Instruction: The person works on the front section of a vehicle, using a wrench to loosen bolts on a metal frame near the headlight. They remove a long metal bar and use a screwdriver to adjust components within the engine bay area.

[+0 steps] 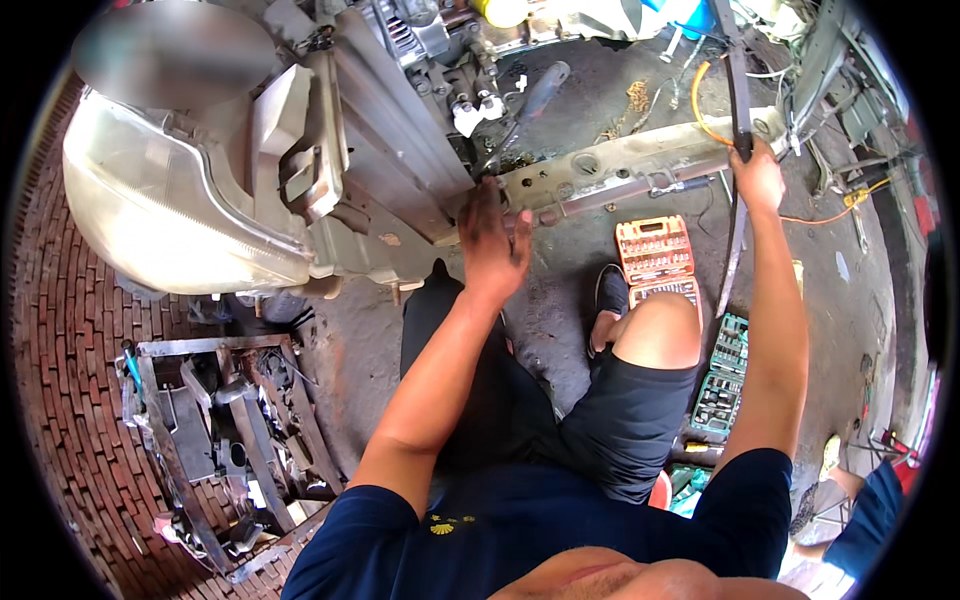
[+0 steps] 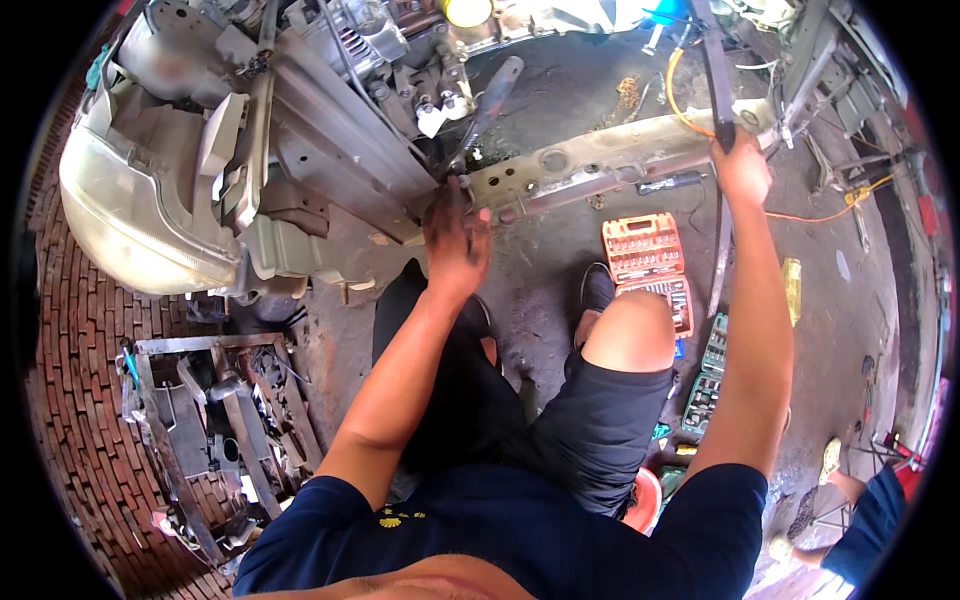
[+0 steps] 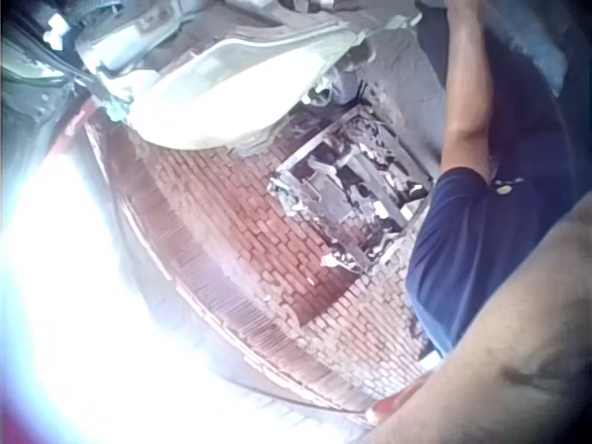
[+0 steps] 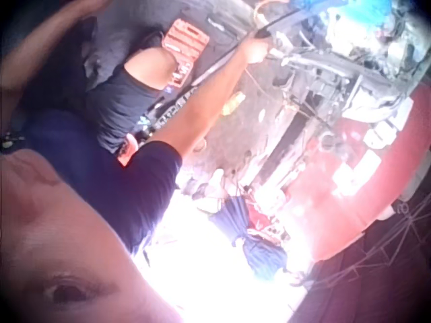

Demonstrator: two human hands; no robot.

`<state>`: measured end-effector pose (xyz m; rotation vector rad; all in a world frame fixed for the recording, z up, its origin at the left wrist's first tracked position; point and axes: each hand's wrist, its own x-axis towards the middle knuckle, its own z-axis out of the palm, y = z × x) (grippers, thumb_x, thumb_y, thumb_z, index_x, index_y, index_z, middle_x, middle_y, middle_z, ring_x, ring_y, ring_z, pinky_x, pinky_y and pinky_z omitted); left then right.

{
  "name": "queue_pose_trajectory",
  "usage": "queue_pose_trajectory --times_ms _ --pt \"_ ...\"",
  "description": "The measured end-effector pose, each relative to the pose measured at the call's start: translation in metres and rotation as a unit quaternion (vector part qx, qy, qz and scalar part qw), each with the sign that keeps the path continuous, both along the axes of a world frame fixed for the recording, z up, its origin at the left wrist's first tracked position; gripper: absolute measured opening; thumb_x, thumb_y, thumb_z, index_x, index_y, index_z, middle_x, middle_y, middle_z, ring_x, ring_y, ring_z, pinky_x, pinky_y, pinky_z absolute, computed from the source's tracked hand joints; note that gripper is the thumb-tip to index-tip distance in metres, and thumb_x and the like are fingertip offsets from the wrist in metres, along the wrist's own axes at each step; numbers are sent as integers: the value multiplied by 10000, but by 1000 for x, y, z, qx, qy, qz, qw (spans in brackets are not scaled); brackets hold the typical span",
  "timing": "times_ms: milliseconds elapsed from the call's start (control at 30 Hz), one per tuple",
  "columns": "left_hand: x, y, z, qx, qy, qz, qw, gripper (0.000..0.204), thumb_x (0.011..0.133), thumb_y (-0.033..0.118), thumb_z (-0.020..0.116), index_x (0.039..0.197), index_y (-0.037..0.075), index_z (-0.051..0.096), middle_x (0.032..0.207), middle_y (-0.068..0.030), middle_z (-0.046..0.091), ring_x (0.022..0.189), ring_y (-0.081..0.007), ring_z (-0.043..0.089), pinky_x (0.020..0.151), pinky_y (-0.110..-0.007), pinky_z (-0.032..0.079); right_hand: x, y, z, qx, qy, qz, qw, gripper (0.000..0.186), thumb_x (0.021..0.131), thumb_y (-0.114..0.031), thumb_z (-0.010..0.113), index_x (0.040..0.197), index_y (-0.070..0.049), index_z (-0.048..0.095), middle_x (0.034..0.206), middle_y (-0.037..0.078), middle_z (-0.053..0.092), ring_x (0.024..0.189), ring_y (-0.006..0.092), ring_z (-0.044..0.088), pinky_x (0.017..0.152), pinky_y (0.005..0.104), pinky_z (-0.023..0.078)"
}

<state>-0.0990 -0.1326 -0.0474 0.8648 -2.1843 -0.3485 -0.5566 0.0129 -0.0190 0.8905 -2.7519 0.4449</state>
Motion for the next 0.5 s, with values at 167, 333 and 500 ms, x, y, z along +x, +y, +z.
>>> queue_pose_trajectory --times_ms 167,333,500 --pt "6 -2 -6 -9 -8 16 1000 683 1031 304 622 1520 -132 428 1449 -344 550 1354 -498 521 1195 -532 348 29 -9 11 -52 0 -36 998 741 888 -539 753 1425 -62 574 1417 239 611 1252 450 638 1031 567 512" --pt "-7 4 -6 -7 -1 8 1000 685 1019 291 641 1516 -133 436 1468 -348 537 1374 -490 509 1198 -526 349 79 -21 22 -318 -93 95 939 598 945 -449 760 1302 23 672 1120 175 751 1035 277 721 904 411 554" --pt "3 -3 -9 -36 15 1 999 698 998 297 667 1474 -164 447 1443 -376 537 1333 -527 519 1179 -576 357 207 -76 81 -318 -359 279 832 486 971 -378 754 1203 48 721 1083 180 769 988 207 712 886 335 548"
